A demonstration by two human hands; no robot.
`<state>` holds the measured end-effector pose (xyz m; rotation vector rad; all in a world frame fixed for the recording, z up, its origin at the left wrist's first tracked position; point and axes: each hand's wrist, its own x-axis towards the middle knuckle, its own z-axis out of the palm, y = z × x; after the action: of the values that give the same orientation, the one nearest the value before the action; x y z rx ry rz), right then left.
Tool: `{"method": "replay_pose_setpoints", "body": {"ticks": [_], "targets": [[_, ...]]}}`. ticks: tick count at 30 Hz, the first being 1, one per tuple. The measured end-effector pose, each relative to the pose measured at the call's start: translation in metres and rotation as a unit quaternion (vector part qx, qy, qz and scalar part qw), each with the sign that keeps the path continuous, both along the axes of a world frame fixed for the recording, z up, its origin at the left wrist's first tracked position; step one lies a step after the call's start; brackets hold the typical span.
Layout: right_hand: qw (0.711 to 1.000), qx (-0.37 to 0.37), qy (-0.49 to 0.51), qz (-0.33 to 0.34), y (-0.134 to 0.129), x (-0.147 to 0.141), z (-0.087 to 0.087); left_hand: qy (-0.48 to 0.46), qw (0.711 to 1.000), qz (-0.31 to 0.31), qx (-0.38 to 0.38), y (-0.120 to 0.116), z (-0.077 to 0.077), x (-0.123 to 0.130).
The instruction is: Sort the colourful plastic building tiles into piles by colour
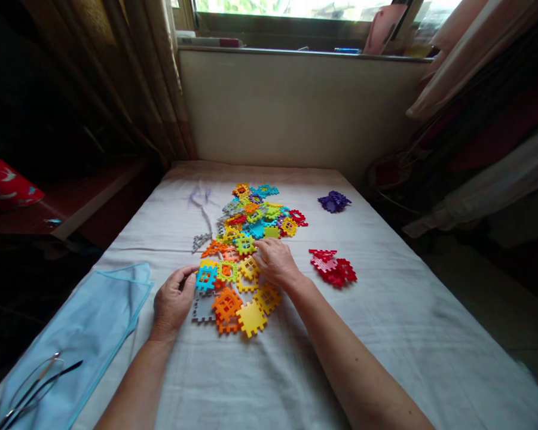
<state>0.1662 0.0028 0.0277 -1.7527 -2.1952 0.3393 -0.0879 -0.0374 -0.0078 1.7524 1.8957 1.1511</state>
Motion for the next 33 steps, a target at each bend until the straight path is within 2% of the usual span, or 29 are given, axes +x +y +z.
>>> {"method": "replay_pose_setpoints", "body": {"ticks": [4,9,12,15,22,33], "targets": [[1.0,0.001,0.003,0.019,0.003,-0.018,-0.007,-0.005,1.0,-0.005,0.006,0.0,0.002,0.002],[0.993,-0.005,0.083,0.078,0.002,-0.02,-0.013,-0.013,1.0,-0.012,0.004,-0.001,0.005,0.004],[0.996,0.006,0.088,0.023,0.007,-0.014,-0.015,-0.015,1.0,-0.012,-0.001,-0.001,0.005,0.004],[0.999,0.014,0.043,-0.017,0.012,-0.009,-0.018,-0.014,1.0,-0.011,-0.002,-0.001,0.003,0.004],[0.999,-0.013,-0.036,-0.004,0.015,-0.006,-0.016,-0.005,1.0,-0.013,-0.004,-0.001,0.003,0.004],[0.997,-0.04,-0.056,-0.035,0.012,0.0,-0.005,0.001,1.0,-0.01,-0.001,-0.002,0.005,0.006]]}}
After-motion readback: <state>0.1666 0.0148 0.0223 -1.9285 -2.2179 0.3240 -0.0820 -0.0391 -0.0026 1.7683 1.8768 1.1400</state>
